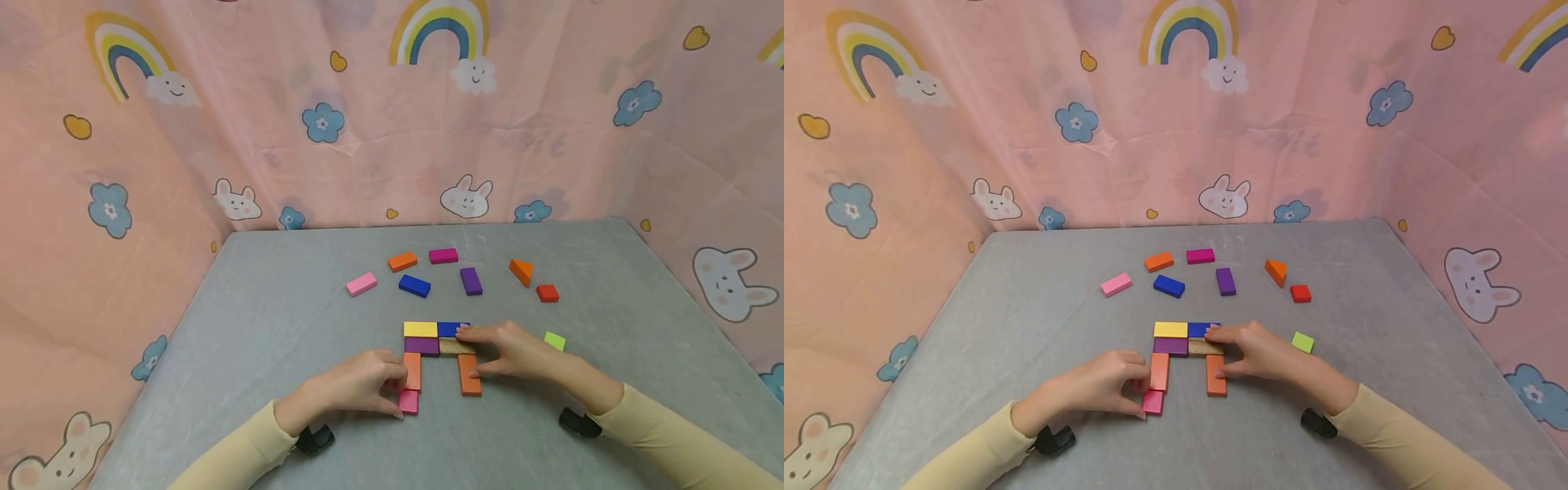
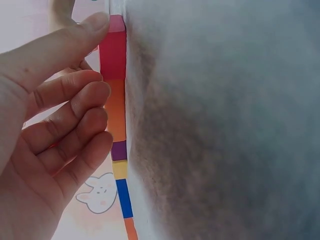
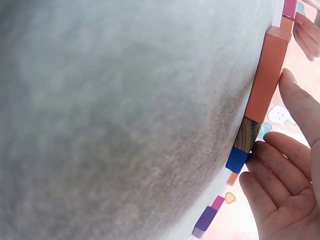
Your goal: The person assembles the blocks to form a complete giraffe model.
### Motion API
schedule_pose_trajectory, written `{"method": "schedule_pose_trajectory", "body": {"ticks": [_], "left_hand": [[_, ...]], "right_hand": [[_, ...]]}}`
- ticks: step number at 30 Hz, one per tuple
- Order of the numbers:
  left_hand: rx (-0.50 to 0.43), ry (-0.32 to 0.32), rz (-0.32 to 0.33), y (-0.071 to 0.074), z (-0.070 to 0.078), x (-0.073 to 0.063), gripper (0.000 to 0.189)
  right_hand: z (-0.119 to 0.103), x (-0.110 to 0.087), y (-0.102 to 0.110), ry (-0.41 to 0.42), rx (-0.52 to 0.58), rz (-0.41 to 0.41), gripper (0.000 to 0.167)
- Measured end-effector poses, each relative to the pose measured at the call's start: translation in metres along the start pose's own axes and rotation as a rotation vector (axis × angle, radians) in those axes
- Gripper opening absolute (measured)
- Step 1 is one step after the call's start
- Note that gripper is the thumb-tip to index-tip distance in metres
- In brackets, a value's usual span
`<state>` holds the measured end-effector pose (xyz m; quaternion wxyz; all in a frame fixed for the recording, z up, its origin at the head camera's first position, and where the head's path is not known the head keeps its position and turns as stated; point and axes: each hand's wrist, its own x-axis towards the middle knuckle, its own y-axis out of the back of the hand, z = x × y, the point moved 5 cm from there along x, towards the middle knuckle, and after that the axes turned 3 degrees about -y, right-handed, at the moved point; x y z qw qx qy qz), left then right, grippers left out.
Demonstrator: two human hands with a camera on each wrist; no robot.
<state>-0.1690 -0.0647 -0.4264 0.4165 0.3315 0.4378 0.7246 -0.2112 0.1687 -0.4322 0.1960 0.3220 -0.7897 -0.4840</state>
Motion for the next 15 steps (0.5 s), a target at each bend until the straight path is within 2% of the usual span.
{"method": "schedule_pose_trajectory", "body": {"ticks": [15], "left_hand": [[0.000, 0.002, -0.020, -0.0039, 0.0003, 0.0024, 0.027]], "right_hand": [[-0.0006, -0.0003, 0.0005, -0.017, 0.009, -0.013, 0.064]]}}
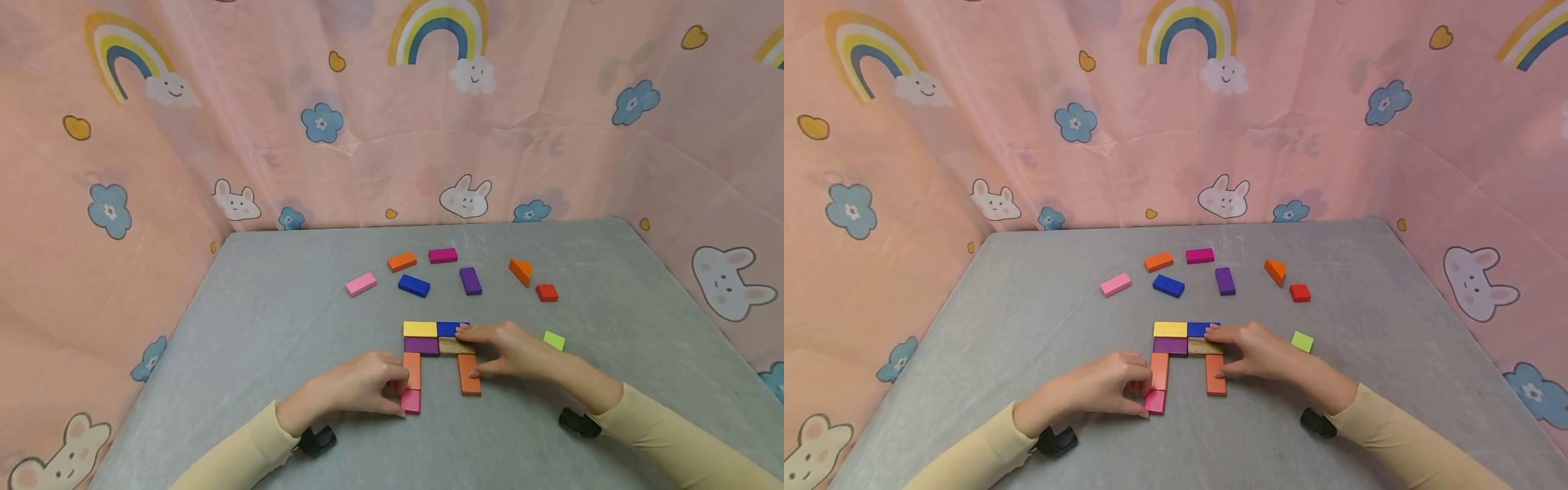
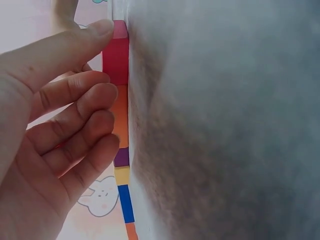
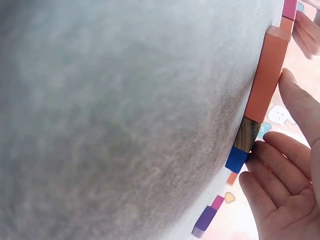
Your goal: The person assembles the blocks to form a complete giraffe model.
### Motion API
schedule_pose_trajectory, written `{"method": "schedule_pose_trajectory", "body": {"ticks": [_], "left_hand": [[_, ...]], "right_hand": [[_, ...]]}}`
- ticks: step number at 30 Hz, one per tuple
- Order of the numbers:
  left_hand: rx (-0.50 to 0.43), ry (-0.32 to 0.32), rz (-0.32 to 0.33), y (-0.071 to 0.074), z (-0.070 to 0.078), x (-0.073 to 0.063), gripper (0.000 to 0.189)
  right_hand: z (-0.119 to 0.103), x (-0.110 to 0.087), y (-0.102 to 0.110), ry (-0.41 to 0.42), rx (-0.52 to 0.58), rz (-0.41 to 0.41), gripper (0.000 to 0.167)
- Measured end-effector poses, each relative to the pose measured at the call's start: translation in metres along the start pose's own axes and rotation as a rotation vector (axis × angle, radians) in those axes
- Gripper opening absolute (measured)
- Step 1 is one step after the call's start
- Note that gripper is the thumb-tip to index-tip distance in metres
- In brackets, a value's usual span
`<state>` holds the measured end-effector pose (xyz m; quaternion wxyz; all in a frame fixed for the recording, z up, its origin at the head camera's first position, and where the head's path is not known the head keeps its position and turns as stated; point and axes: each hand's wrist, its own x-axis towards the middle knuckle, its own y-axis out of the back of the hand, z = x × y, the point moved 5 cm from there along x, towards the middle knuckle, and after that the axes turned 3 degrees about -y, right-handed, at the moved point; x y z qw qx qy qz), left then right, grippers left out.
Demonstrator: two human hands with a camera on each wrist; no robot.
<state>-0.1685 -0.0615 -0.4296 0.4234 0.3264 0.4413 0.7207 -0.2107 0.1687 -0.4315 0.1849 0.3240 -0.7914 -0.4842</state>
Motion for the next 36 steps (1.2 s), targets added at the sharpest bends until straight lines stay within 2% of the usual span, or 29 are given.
{"method": "schedule_pose_trajectory", "body": {"ticks": [9, 17, 20, 23, 25, 27, 29, 32, 36], "left_hand": [[-0.018, -0.002, -0.018, -0.003, 0.000, 0.002, 0.024], [-0.038, -0.018, 0.002, -0.003, -0.002, 0.001, 0.025], [-0.112, -0.022, 0.045, 0.001, -0.005, 0.000, 0.024], [-0.213, -0.035, 0.130, 0.010, -0.013, 0.000, 0.024], [-0.241, -0.040, 0.179, 0.017, -0.020, 0.002, 0.029], [-0.232, -0.030, 0.199, 0.021, -0.028, 0.005, 0.038], [-0.195, -0.007, 0.193, 0.024, -0.036, 0.010, 0.048], [-0.127, 0.041, 0.145, 0.024, -0.048, 0.017, 0.060], [-0.119, 0.097, 0.071, 0.021, -0.057, 0.022, 0.069]], "right_hand": [[0.000, 0.000, 0.000, 0.010, 0.002, -0.002, 0.065], [0.000, 0.000, -0.001, 0.032, 0.001, 0.020, 0.064], [0.000, 0.000, 0.000, 0.038, -0.004, 0.026, 0.064], [0.000, 0.000, 0.000, 0.037, -0.006, 0.025, 0.064], [0.001, -0.001, 0.000, 0.024, -0.003, 0.017, 0.064], [0.001, -0.001, 0.001, 0.013, -0.001, 0.013, 0.064], [0.002, -0.002, 0.001, 0.006, 0.000, 0.011, 0.064], [0.001, -0.002, 0.001, 0.020, 0.001, 0.018, 0.064], [-0.001, -0.002, 0.000, 0.035, 0.004, 0.022, 0.063]]}}
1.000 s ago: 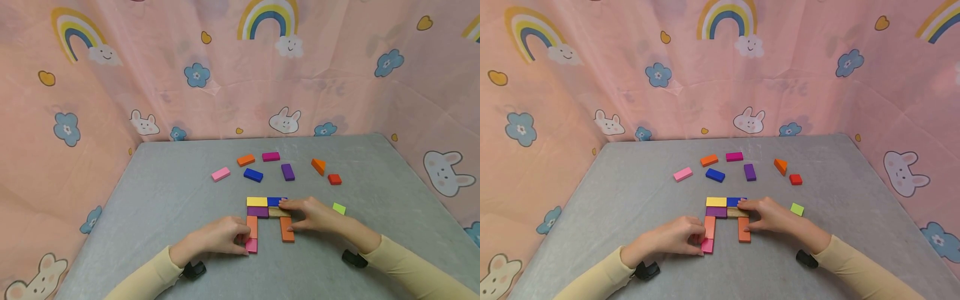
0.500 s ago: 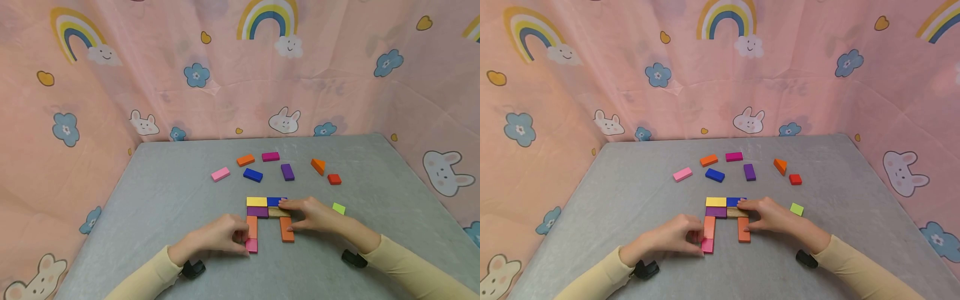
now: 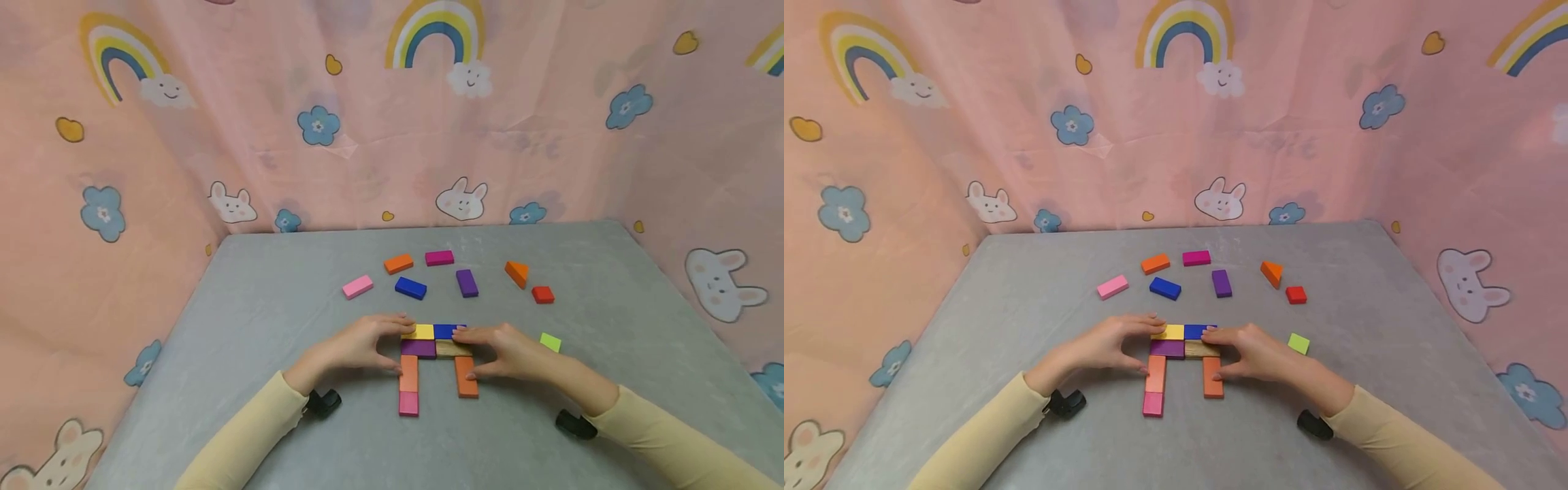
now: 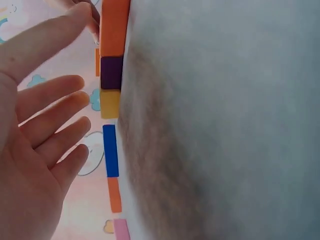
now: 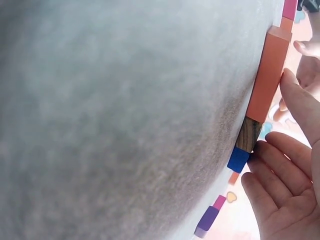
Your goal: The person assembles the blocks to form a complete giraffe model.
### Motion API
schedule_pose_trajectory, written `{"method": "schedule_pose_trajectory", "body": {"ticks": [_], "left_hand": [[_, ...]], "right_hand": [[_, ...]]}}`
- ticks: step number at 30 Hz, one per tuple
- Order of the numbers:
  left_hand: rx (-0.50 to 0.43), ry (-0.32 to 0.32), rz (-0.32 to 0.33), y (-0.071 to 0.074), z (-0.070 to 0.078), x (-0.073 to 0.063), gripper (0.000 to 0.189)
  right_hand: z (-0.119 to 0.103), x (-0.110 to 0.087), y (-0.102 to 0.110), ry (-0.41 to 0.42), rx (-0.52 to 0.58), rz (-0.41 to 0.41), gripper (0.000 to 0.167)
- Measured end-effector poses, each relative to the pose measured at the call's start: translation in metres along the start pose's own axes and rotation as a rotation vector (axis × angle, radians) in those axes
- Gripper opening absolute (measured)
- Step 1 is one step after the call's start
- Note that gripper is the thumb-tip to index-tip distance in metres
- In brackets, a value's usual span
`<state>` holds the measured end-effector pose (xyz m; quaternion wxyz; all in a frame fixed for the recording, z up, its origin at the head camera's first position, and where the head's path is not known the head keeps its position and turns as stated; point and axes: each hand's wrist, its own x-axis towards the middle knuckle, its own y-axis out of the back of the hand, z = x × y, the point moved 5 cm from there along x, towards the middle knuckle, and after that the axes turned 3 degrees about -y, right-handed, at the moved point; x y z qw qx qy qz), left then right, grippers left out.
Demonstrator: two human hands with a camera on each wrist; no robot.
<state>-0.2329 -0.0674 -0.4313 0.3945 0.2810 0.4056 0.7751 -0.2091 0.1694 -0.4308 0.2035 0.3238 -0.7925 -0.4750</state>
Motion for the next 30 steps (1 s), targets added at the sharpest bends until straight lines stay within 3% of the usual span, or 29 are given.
{"method": "schedule_pose_trajectory", "body": {"ticks": [13, 30], "left_hand": [[0.023, 0.018, -0.088, -0.0076, -0.0013, 0.0047, 0.066], [0.008, 0.040, -0.094, -0.0095, -0.0029, 0.0054, 0.064]], "right_hand": [[-0.0003, 0.0003, -0.0009, -0.011, 0.002, -0.014, 0.063], [-0.0015, 0.0008, 0.0004, 0.001, -0.002, 0.004, 0.063]]}}
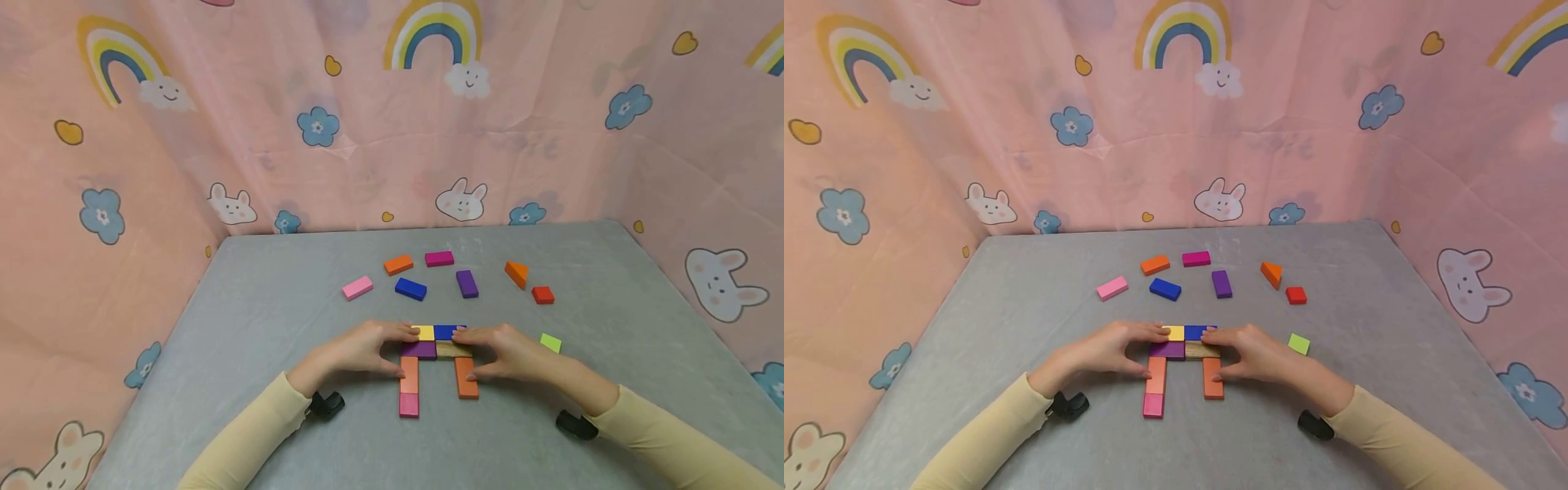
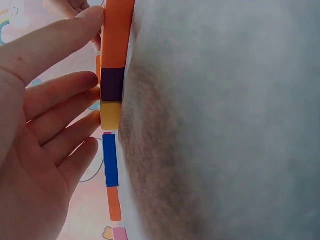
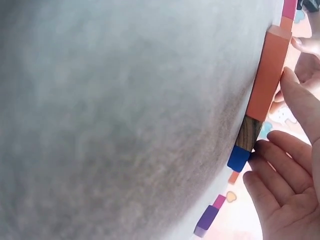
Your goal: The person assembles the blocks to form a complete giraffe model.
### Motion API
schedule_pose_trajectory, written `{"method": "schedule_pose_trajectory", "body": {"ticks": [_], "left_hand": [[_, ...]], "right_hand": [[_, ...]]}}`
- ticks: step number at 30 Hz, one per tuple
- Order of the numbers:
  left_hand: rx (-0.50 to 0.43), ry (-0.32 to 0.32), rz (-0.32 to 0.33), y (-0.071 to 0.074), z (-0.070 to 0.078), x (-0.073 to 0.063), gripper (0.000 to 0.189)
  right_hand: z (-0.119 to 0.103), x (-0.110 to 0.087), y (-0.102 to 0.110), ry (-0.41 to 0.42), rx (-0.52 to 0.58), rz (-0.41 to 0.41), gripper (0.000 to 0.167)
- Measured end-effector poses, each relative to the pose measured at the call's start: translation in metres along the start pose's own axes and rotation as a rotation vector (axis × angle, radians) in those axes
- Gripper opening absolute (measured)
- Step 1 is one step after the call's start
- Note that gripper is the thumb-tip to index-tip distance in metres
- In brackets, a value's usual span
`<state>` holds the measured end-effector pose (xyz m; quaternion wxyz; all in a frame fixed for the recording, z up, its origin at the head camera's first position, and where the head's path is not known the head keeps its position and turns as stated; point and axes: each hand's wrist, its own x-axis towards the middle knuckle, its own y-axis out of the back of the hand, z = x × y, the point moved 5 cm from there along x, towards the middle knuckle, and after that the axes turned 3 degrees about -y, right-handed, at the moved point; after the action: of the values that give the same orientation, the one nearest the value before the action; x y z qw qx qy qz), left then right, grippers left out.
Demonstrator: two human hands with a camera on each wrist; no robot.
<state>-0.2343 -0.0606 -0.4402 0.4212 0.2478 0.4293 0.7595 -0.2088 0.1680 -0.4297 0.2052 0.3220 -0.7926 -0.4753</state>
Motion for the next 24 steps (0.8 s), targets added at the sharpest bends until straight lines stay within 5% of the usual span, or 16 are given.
{"method": "schedule_pose_trajectory", "body": {"ticks": [4, 9, 13, 24], "left_hand": [[-0.001, -0.005, -0.006, -0.001, 0.000, 0.001, 0.064], [-0.010, -0.005, -0.001, 0.000, 0.002, 0.000, 0.065], [-0.007, -0.001, 0.000, 0.001, 0.003, -0.002, 0.065], [-0.032, 0.002, 0.005, 0.001, 0.003, -0.002, 0.064]], "right_hand": [[-0.001, -0.003, 0.009, 0.030, 0.012, 0.058, 0.061], [0.007, -0.017, 0.036, 0.103, -0.044, 0.250, 0.055], [0.026, -0.038, 0.055, 0.079, -0.071, 0.354, 0.047], [0.071, -0.090, 0.060, -0.025, 0.046, 0.359, 0.042]]}}
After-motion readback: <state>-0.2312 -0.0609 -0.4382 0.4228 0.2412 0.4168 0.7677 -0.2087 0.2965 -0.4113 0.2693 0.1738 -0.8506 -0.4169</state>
